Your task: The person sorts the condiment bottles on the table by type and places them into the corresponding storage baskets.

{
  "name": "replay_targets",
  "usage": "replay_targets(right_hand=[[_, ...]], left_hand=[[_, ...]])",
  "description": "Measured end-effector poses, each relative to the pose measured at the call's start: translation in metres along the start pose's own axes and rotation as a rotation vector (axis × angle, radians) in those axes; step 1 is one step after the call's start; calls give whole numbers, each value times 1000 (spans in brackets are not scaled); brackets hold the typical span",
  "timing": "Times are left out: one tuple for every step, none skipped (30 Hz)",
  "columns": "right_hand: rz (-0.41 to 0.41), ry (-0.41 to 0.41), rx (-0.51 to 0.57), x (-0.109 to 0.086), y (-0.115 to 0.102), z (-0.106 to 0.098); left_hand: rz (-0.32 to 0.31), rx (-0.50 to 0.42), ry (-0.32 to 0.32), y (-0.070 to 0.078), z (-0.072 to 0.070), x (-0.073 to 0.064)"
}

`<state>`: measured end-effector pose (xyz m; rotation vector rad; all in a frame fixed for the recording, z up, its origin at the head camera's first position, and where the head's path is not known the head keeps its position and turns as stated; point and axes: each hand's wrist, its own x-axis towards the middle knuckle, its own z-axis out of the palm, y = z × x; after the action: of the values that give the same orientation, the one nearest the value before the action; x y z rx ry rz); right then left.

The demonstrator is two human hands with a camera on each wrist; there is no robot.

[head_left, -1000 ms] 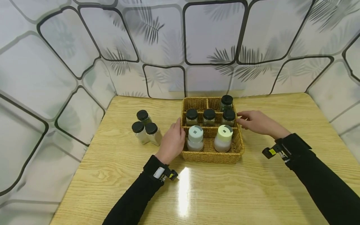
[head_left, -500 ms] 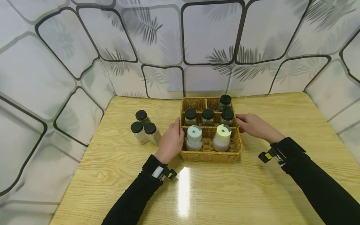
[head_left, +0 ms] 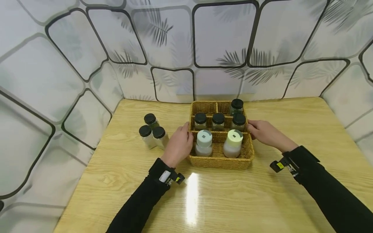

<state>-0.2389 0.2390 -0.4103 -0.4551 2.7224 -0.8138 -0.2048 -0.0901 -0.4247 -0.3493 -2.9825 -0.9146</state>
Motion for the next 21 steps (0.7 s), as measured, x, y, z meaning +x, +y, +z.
replay_targets(right_hand=[[-4, 4, -6, 0, 0, 0], [-5, 6, -9, 0, 0, 0], [-8, 7, -12, 0, 0, 0], [-10, 8, -14, 0, 0, 0], [-12, 8, -14, 0, 0, 0], [-13, 7, -13, 1, 0, 0], [-13, 8, -11, 0, 0, 0], [-11, 6, -10, 0, 0, 0], [-10, 4, -8, -1, 0, -1], [-7, 0, -6, -1, 0, -1], [-6, -5, -3, -1, 0, -1], [-4, -7, -3, -1, 0, -1], [-4, -9, -1, -1, 0, -1], [-3, -10, -1, -1, 0, -1], [-4, -9, 0, -2, -1, -1], [-4, -9, 0, -2, -1, -2], [-4, -8, 1, -2, -2, -2], [-4, -6, 1, -2, -3, -2], [-5, -6, 2, -2, -3, -2], [-6, -5, 2, -2, -4, -2], [-9, -5, 2, -2, -4, -2]], left_hand=[[2, 0, 2, 1, -1, 0], [4, -1, 7, 1, -2, -1], [8, 5, 14, 1, -3, -1], [13, 10, 23, 2, -4, -2], [16, 15, 33, 2, -6, -3], [17, 22, 45, 3, -8, -5], [24, 38, 59, 4, -10, -6], [32, 53, 76, 5, -13, -7], [41, 68, 92, 7, -17, -8], [50, 80, 110, 9, -21, -10], [58, 98, 125, 11, -26, -11], [69, 122, 145, 12, -32, -13], [82, 152, 166, 14, -38, -14], [94, 174, 189, 15, -45, -14], [102, 200, 207, 16, -52, -14], [108, 227, 228, 17, -59, -14], [113, 251, 244, 17, -66, -13], [116, 272, 256, 17, -74, -11], [111, 287, 259, 16, -81, -9], [102, 297, 255, 15, -88, -7], [92, 309, 242, 13, -95, -5]])
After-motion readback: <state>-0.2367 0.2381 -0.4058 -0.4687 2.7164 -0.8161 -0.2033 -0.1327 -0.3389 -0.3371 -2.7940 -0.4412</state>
